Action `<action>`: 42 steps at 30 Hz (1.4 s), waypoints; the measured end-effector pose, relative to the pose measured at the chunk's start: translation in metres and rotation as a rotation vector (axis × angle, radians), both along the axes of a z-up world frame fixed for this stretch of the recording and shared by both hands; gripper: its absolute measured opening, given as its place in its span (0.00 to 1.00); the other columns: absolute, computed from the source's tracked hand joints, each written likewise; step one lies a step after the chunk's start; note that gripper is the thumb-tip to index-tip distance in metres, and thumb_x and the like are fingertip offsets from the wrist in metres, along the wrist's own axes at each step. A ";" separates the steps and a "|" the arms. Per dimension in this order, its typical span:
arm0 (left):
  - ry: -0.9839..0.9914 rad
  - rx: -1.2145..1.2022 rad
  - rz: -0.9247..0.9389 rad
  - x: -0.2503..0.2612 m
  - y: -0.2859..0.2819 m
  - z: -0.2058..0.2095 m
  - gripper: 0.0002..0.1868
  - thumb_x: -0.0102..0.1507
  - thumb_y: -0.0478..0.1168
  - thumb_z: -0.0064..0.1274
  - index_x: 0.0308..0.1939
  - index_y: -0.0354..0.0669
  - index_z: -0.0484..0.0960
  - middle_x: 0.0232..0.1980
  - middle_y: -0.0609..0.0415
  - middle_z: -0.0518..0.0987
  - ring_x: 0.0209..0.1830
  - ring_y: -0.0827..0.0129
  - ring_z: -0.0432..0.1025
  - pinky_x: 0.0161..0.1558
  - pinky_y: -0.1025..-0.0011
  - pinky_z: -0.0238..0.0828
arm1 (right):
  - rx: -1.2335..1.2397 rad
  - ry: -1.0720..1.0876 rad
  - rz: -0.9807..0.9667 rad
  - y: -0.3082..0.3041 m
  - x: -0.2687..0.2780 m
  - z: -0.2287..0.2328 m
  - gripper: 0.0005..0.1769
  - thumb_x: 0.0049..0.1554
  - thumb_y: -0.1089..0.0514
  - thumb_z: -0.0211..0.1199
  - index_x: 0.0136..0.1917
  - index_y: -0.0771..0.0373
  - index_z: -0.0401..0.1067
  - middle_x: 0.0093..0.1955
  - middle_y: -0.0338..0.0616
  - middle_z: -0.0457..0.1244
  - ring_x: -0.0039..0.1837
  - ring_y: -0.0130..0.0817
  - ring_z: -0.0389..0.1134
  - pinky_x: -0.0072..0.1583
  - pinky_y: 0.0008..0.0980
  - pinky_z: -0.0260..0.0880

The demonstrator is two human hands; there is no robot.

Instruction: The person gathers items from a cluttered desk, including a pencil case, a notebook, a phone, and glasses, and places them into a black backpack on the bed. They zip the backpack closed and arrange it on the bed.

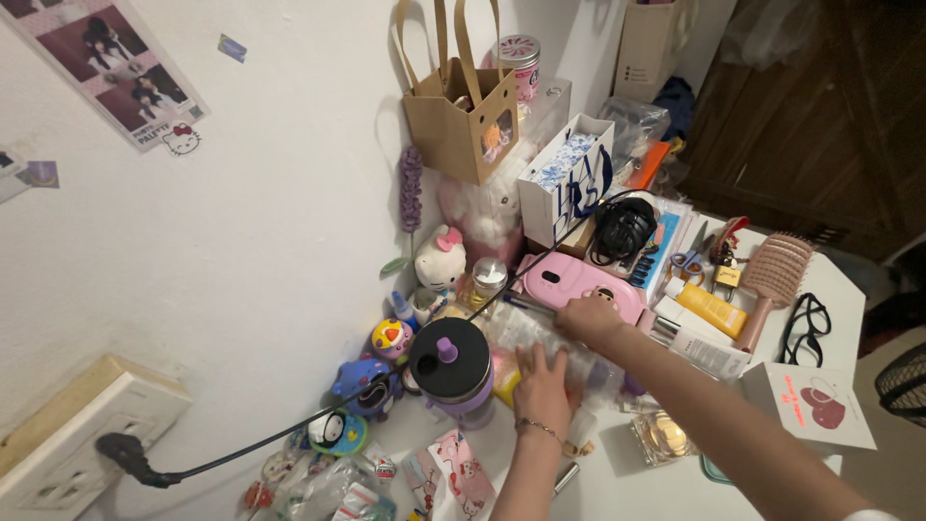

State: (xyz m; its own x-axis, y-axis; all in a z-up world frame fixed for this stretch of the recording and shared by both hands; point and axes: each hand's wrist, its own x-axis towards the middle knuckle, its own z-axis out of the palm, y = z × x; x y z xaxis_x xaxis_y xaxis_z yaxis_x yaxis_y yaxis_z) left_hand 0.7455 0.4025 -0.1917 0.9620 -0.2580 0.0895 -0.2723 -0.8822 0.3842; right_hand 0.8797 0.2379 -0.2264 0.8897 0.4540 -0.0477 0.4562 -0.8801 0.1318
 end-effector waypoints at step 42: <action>0.324 -1.357 -0.175 -0.100 -0.029 0.112 0.13 0.67 0.43 0.58 0.40 0.34 0.85 0.38 0.53 0.86 0.34 0.76 0.78 0.36 0.77 0.77 | 1.133 0.337 -0.363 -0.058 -0.329 0.188 0.19 0.55 0.47 0.70 0.52 0.63 0.81 0.27 0.35 0.63 0.28 0.20 0.58 0.31 0.26 0.59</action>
